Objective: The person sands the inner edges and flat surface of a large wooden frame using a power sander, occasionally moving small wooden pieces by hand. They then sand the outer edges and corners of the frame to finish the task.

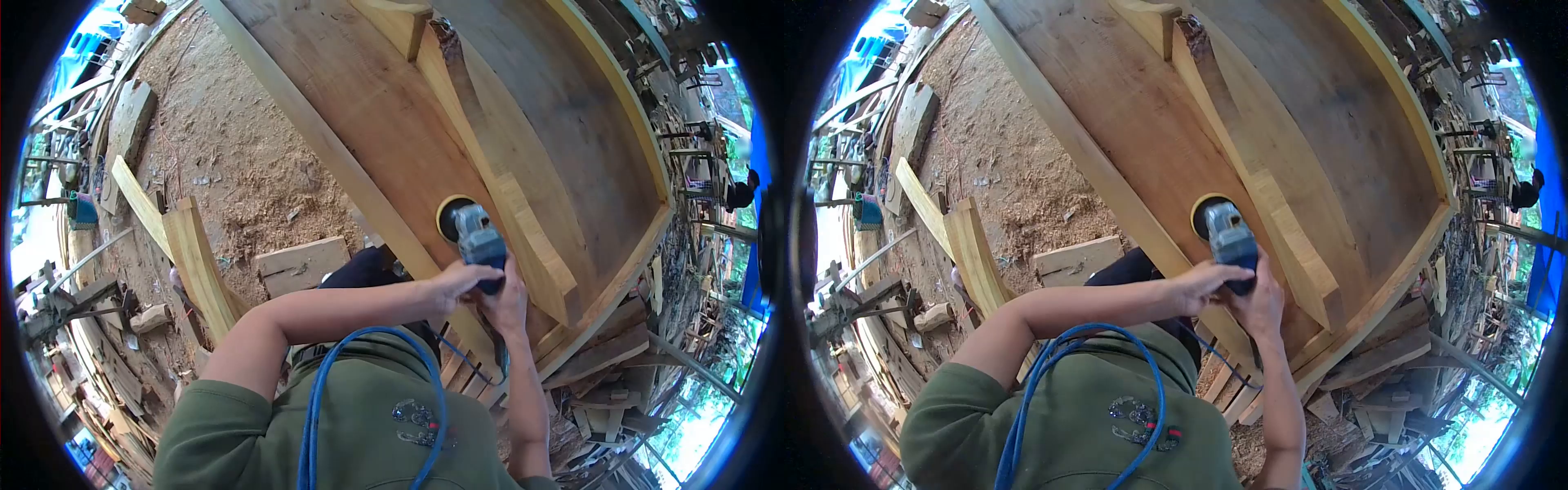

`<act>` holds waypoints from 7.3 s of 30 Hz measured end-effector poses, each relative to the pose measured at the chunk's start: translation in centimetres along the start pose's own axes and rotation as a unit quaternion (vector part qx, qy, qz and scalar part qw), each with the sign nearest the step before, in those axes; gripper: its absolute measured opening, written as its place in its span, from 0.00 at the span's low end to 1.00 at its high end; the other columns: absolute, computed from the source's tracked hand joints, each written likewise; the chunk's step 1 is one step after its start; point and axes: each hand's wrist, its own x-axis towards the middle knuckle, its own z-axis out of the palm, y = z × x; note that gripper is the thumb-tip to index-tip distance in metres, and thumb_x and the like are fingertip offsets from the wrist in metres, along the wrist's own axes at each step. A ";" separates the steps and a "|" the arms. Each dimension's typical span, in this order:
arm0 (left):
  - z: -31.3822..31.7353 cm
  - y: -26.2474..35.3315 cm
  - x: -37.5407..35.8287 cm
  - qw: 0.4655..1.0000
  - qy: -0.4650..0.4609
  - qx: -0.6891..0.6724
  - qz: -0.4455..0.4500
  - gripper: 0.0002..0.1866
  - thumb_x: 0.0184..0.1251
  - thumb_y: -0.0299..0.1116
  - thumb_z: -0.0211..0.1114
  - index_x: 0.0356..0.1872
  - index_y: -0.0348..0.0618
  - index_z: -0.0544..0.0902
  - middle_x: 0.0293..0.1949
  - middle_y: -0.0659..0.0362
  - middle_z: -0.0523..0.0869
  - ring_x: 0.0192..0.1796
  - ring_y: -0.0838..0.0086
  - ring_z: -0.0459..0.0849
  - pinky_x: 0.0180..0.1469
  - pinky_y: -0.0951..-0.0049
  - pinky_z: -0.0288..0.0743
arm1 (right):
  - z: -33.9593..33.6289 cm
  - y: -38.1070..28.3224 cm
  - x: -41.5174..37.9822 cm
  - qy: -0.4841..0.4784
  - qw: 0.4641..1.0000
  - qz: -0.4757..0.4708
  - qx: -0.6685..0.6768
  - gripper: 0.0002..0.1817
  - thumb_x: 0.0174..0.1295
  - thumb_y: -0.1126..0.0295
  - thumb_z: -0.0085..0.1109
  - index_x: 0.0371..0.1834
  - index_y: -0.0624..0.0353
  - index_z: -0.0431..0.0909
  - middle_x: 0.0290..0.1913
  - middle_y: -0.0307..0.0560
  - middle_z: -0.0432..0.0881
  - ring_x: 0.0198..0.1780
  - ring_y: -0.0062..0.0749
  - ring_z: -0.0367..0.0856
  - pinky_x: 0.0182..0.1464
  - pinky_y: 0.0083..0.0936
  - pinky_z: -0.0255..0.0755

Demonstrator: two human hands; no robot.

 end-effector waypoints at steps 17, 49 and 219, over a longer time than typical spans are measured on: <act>-7.4 14.3 -3.1 0.940 0.151 -0.115 0.285 0.11 0.68 0.42 0.63 0.45 0.52 0.79 0.35 0.66 0.82 0.37 0.78 0.78 0.42 0.74 0.69 | 4.9 -14.6 17.8 -0.045 0.993 -0.054 -0.091 0.38 0.47 0.62 0.69 0.63 0.52 0.62 0.46 0.59 0.84 0.47 0.56 0.83 0.48 0.48 0.77; 1.1 1.3 -0.6 0.736 -0.132 0.662 0.062 0.22 0.65 0.29 0.64 0.60 0.38 0.73 0.44 0.58 0.86 0.43 0.72 0.86 0.47 0.73 0.82 | -2.2 6.9 -11.1 0.081 0.993 0.073 -0.047 0.43 0.43 0.58 0.70 0.66 0.56 0.64 0.52 0.56 0.81 0.45 0.55 0.84 0.45 0.46 0.80; 58.3 -10.3 38.1 0.955 0.100 -0.150 0.236 0.31 0.60 0.52 0.72 0.61 0.54 0.73 0.54 0.63 0.81 0.55 0.79 0.80 0.57 0.71 0.75 | -50.0 46.6 9.9 -0.150 0.973 -0.102 -0.144 0.39 0.48 0.58 0.68 0.65 0.49 0.61 0.45 0.61 0.83 0.44 0.61 0.83 0.44 0.49 0.77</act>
